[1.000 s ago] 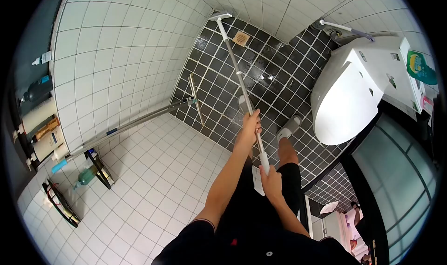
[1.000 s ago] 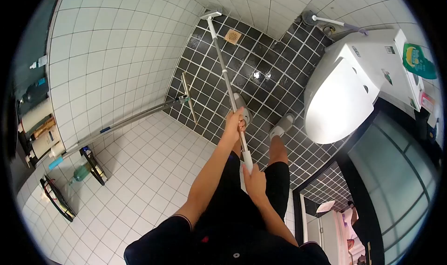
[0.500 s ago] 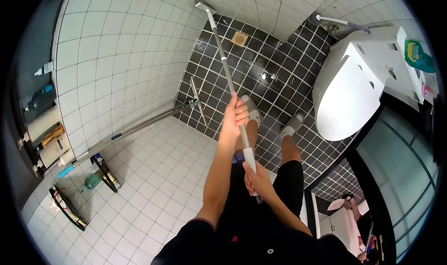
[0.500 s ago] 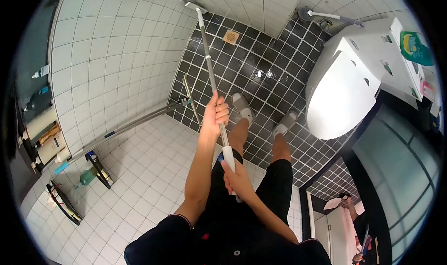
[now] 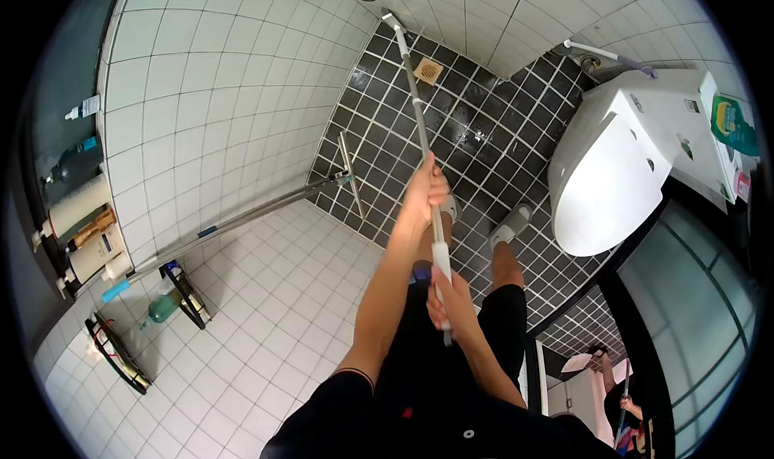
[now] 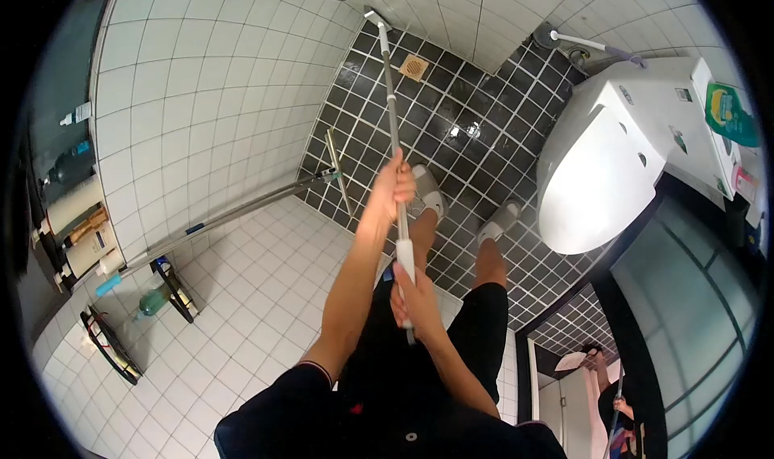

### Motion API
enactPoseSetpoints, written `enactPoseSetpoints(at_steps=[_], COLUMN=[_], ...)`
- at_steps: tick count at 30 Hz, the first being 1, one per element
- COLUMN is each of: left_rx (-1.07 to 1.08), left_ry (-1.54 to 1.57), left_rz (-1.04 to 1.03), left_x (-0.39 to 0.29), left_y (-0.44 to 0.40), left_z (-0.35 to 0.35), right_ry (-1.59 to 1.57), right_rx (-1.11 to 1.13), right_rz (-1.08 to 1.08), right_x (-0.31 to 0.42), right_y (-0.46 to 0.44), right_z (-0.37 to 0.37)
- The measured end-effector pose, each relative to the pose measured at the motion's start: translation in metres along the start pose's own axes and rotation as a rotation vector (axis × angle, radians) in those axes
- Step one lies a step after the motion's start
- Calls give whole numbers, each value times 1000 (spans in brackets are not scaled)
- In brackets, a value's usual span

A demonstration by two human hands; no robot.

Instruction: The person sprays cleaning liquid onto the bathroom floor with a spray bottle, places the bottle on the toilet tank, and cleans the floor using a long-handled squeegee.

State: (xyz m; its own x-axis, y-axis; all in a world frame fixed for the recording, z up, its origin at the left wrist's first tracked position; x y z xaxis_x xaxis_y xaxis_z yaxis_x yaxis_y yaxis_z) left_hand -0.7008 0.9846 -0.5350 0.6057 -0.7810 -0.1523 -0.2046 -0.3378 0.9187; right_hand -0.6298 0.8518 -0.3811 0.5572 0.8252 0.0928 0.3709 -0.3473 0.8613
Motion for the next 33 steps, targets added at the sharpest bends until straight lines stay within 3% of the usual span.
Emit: enactPoseSetpoints(at_steps=[7, 10, 11, 15, 17, 19, 26, 33], left_rx=[-15, -52, 25, -70, -115, -40, -14, -98], left_ry=[29, 13, 86, -26, -22, 38, 42, 36], left_rz=[13, -104, -65, -142, -59, -81, -221, -75], left_x=[5, -46, -52, -10, 24, 27, -49, 26], left_y=[20, -12, -23, -7, 8, 15, -17, 16], left_z=[1, 3, 1, -14, -24, -35, -24, -51], right_ry=[20, 33, 39, 77, 127, 162, 95, 116], right_rx=[-15, 14, 26, 9, -4, -30, 81, 40], right_rz=[-19, 5, 18, 11, -13, -88, -3, -53], right_x=[-5, 30, 37, 26, 25, 23, 58, 45], right_y=[11, -22, -27, -5, 18, 34, -17, 40], right_z=[-7, -35, -37, 11, 36, 34, -17, 39])
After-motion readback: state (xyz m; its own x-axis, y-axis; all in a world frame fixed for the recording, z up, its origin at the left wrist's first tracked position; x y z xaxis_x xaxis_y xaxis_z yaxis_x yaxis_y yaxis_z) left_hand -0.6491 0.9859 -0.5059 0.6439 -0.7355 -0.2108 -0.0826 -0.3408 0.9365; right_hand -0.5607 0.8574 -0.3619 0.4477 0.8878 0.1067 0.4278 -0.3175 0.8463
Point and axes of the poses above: each hand's wrist, its own y-axis away from the middle knuckle, its own z-axis out of the back of the hand, x = y × z, the point moved 7 cm from there along -y, towards the middle knuckle, and after that the axes turned 5 degrees about -y, right-handed, at the moved point
